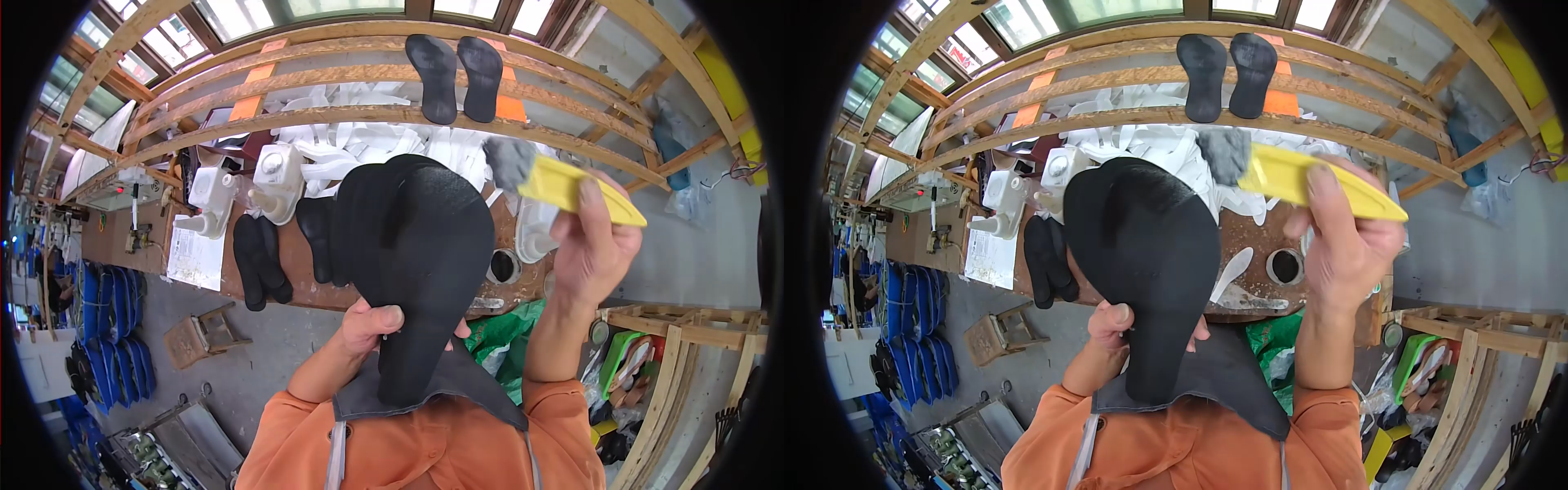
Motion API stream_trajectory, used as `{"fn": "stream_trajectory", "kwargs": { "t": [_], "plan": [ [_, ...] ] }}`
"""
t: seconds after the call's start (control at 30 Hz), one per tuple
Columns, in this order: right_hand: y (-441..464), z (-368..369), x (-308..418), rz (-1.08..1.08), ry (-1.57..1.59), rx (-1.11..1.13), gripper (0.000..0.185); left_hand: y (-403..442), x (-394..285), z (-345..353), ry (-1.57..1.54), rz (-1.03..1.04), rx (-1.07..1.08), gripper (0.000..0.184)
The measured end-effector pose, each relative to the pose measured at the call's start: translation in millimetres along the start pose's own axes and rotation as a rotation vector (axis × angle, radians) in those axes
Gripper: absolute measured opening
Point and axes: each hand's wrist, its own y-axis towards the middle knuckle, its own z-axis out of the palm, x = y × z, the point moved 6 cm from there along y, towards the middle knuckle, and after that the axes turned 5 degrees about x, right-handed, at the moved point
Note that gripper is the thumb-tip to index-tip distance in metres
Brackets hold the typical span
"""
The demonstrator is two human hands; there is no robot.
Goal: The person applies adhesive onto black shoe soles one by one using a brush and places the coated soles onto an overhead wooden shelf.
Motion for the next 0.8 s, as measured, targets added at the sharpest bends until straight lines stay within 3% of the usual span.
{"fn": "stream_trajectory", "kwargs": {
  "t": [0.1,0.23,0.4,0.5,0.57,0.63,0.73,0.8],
  "plan": [
    [-2.5,-15.2,-0.3,-0.004,0.008,-0.056,0.020,1.7,-1.5,1.4,-0.018,0.018,-0.021,0.064],
    [-3.5,-48.5,-11.8,0.076,0.157,-0.297,0.019,7.6,-2.3,2.8,-0.029,0.051,-0.026,0.065],
    [-5.8,-42.6,-9.6,0.070,0.054,-0.191,0.015,16.5,-2.4,3.4,-0.014,0.046,0.009,0.061],
    [9.5,-45.4,-4.4,-0.053,0.108,-0.220,0.013,21.6,-3.3,11.0,0.074,-0.021,-0.049,0.057],
    [-2.7,4.8,26.0,-0.685,-0.318,0.303,0.014,20.4,-1.2,12.1,0.156,-0.097,-0.118,0.054],
    [-34.9,31.7,35.2,-0.734,-0.726,0.437,0.015,19.5,-1.6,6.2,0.203,-0.073,-0.136,0.054],
    [-49.1,38.7,36.1,-0.773,-0.666,0.489,0.015,15.5,-0.3,-9.1,0.340,-0.030,-0.172,0.056],
    [-32.7,19.4,29.8,-0.665,-0.603,0.258,0.016,12.9,-0.1,-16.7,0.430,-0.003,-0.199,0.057]
  ]
}}
